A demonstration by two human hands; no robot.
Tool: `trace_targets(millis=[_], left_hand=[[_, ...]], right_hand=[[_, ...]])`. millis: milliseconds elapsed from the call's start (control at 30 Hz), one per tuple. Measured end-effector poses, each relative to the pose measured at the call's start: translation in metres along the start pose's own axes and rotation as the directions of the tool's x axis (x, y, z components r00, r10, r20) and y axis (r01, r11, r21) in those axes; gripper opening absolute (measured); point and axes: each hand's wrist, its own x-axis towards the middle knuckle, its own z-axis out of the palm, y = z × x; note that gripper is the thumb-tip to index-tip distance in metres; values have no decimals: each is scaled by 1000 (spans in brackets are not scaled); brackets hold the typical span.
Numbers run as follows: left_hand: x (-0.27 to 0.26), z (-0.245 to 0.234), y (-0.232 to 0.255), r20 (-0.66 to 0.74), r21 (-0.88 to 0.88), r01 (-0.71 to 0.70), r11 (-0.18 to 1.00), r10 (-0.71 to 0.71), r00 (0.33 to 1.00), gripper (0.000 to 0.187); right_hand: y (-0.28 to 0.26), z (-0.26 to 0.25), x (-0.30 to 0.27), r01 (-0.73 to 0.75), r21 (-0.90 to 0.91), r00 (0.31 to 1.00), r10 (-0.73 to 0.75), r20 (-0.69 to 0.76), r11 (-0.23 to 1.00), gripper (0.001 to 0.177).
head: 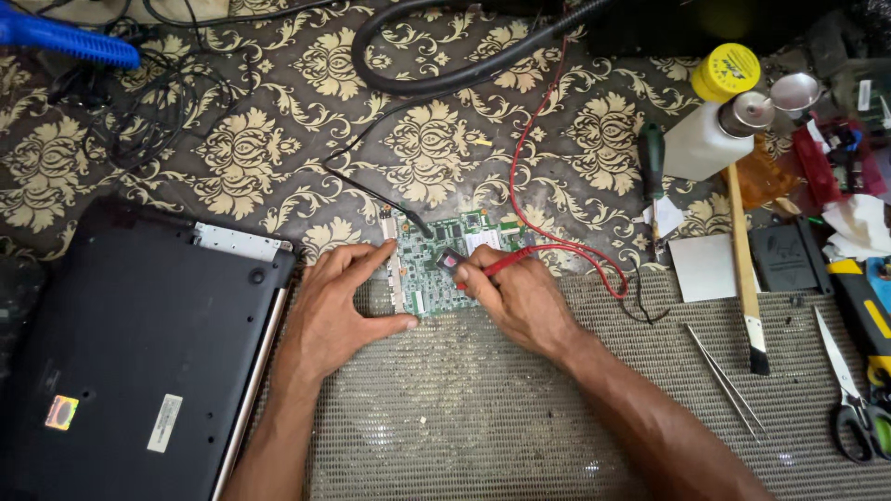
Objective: The person uses a multimeter probe to test various points on a laptop motherboard placed on a workbench. The hands move the probe across different components while the other hand stabilizes the board. The task appears to be diagnostic testing of the circuit board.
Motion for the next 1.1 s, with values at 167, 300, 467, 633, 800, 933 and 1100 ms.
trace_targets(millis=[167,300,467,633,800,933,1100], left_hand=[[-1,1,0,-12,15,-22,1000,22,1000,92],[0,-1,1,1,2,-8,1000,8,1000,92],[0,-2,3,7,0,-7,1000,7,1000,92],[0,0,-1,7,6,-25,1000,25,1000,95],[2,-4,3,23,0,-12,1000,12,1000,93],[-1,-2,2,27,-8,3,1000,-3,1000,94],[0,-2,1,22,-13,-10,1000,10,1000,94]], right_hand=[[-3,-1,0,21,14,1000,-21,-8,1000,26],[1,1,-5,44,87,999,-41,-36,995,25],[-11,-3,-2,82,83,996,-80,-25,993,23],[-20,-9,-1,83,59,996,-84,8,995,24],[-5,-3,-1,87,50,996,-87,8,995,25],[-19,-9,-1,74,34,997,-75,12,997,25],[-21,-10,-1,63,23,998,-63,9,998,26]])
